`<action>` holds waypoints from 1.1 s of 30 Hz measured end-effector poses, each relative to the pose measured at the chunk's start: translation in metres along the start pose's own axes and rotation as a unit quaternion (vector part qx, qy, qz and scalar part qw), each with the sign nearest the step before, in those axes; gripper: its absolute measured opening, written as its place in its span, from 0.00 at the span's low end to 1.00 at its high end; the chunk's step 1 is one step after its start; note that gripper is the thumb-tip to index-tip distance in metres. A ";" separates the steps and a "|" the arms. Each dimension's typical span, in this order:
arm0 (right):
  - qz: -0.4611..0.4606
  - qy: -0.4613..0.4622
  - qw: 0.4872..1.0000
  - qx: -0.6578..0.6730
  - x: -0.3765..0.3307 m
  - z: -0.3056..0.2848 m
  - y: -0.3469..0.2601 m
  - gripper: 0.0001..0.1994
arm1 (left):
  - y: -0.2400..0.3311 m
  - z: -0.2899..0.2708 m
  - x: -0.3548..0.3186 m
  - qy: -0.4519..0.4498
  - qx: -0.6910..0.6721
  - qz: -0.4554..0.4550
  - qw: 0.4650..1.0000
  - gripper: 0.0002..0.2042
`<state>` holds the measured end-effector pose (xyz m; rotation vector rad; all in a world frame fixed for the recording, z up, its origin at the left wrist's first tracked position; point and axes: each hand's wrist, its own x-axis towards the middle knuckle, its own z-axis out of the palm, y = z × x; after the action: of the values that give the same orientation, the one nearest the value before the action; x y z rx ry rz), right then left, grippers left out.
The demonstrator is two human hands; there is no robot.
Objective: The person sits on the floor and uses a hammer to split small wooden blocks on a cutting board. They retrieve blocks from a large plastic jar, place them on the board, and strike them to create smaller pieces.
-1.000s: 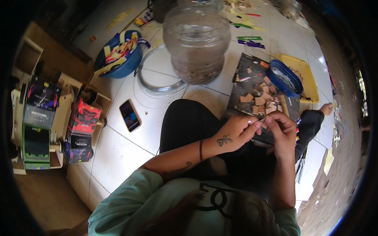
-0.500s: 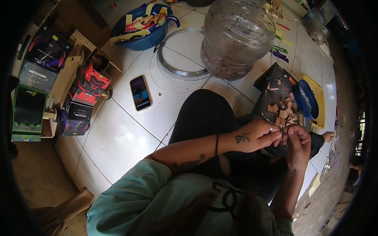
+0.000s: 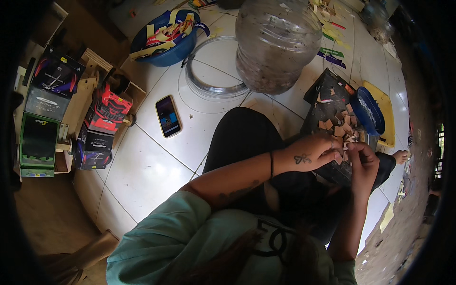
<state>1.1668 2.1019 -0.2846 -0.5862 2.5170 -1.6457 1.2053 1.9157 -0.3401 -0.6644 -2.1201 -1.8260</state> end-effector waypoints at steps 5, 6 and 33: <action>-0.022 0.028 0.998 -0.048 0.006 -0.001 0.005 0.04 | -0.013 -0.007 0.016 -0.059 0.103 0.047 0.992 0.07; -0.034 0.030 0.997 -0.069 0.005 -0.002 0.007 0.04 | -0.015 -0.009 0.019 -0.063 0.131 0.046 0.988 0.07; 0.018 -0.002 0.970 -0.244 -0.133 -0.057 -0.039 0.26 | -0.036 0.002 0.017 0.088 0.297 0.051 0.950 0.05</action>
<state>1.2848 2.1850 -0.2438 -0.5697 2.9177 -1.0020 1.1731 1.9165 -0.3632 -0.4268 -2.2876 -1.0513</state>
